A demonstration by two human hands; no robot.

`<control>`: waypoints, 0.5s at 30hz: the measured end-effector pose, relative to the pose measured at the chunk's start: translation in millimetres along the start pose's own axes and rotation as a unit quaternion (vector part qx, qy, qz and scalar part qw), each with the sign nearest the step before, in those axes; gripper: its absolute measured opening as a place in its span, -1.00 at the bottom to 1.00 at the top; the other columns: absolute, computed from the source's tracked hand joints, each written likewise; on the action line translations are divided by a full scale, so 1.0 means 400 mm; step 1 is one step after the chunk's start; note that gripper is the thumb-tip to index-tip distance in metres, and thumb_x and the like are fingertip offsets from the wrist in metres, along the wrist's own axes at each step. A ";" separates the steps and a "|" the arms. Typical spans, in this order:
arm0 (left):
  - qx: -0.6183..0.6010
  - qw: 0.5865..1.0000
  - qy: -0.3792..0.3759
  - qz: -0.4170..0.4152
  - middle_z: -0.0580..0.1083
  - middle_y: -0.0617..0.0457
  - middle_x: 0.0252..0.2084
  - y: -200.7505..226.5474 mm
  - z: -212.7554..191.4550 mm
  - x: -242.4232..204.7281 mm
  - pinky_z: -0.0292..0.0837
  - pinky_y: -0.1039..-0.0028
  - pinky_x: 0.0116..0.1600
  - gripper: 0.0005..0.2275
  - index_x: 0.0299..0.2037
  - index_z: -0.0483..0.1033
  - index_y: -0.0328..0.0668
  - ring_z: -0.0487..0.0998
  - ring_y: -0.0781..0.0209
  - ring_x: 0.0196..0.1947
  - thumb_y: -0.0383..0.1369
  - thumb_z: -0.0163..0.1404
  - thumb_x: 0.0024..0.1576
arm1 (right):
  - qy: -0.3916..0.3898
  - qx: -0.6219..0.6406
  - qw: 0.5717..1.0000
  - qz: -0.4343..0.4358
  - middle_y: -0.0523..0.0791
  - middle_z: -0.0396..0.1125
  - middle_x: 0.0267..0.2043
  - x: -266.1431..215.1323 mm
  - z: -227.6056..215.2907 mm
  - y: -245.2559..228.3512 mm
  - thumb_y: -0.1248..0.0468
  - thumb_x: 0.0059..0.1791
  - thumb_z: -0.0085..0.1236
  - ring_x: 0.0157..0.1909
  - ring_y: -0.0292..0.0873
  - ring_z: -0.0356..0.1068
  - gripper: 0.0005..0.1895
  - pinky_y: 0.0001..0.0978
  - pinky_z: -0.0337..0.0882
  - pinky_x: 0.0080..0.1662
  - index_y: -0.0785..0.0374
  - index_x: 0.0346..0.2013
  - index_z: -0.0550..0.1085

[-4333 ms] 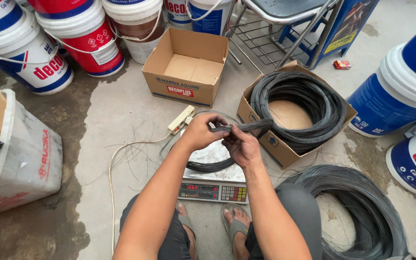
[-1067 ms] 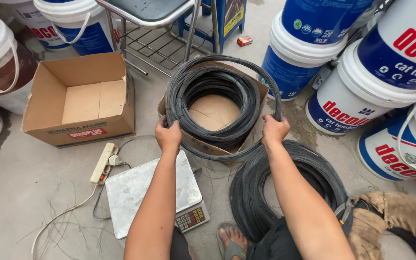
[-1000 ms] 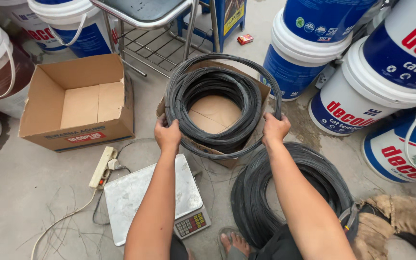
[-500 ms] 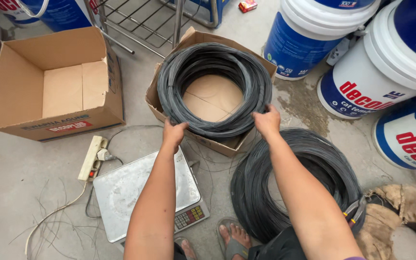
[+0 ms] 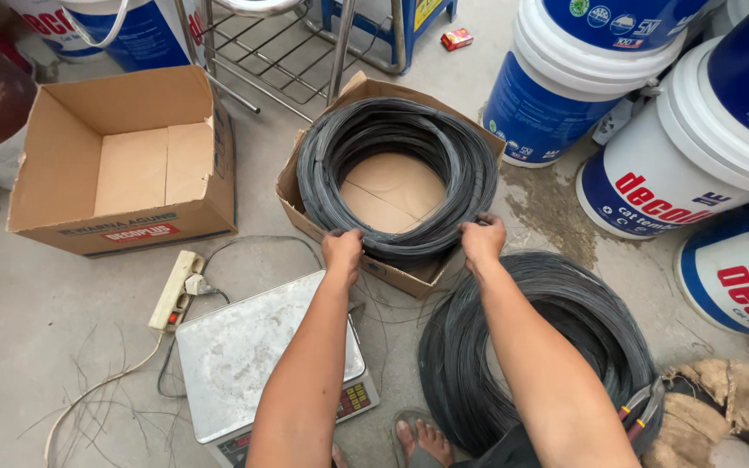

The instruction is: The person weighs coils of black rubber on a digital scale and uses pliers to twist thin metal wires around the coils to bundle them, handling each coil individually and placing it in stacks on the floor.

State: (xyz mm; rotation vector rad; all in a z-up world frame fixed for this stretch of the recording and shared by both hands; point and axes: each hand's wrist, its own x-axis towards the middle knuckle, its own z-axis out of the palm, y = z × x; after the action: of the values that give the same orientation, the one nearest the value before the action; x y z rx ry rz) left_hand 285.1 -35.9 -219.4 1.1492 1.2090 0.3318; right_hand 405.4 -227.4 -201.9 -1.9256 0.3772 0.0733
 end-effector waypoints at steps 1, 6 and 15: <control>-0.001 1.000 0.001 -0.003 0.46 -0.19 -0.37 0.026 -0.005 -0.011 0.46 0.42 -0.42 -0.60 -0.12 0.40 -0.45 0.52 0.08 -0.37 -0.44 0.08 -0.21 | -0.001 -0.003 1.000 0.000 0.07 0.30 -0.25 -0.004 0.015 -0.023 0.40 -0.36 0.22 -0.09 0.04 0.34 -0.45 -0.26 0.37 -0.19 0.40 -0.10 0.35; 0.162 0.985 -0.029 0.061 0.19 -0.20 0.20 0.106 -0.041 -0.036 0.00 0.24 0.30 -0.42 0.22 0.15 -0.17 0.11 -0.07 0.25 -0.31 -0.05 -0.08 | -0.086 -0.061 0.993 -0.050 0.05 0.35 -0.30 -0.013 0.057 0.000 0.41 -0.31 0.13 -0.13 0.04 0.36 -0.57 -0.17 0.36 -0.19 0.38 -0.14 0.40; 0.294 0.953 -0.017 0.069 0.24 -0.13 0.13 0.051 -0.057 0.040 0.09 0.31 0.25 -0.37 0.21 0.18 -0.06 0.21 -0.02 0.19 -0.16 0.01 -0.12 | -0.047 -0.228 0.971 -0.063 0.04 0.28 -0.11 -0.092 -0.036 -0.140 0.24 -0.26 0.07 0.05 0.09 0.25 -0.59 -0.09 0.26 0.04 0.27 -0.14 0.36</control>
State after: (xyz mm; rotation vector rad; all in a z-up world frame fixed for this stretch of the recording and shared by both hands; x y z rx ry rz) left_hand 278.7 -3.4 -209.5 1.7514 1.2345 0.0482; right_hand 385.3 -213.9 -138.0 -2.3848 0.1807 0.1807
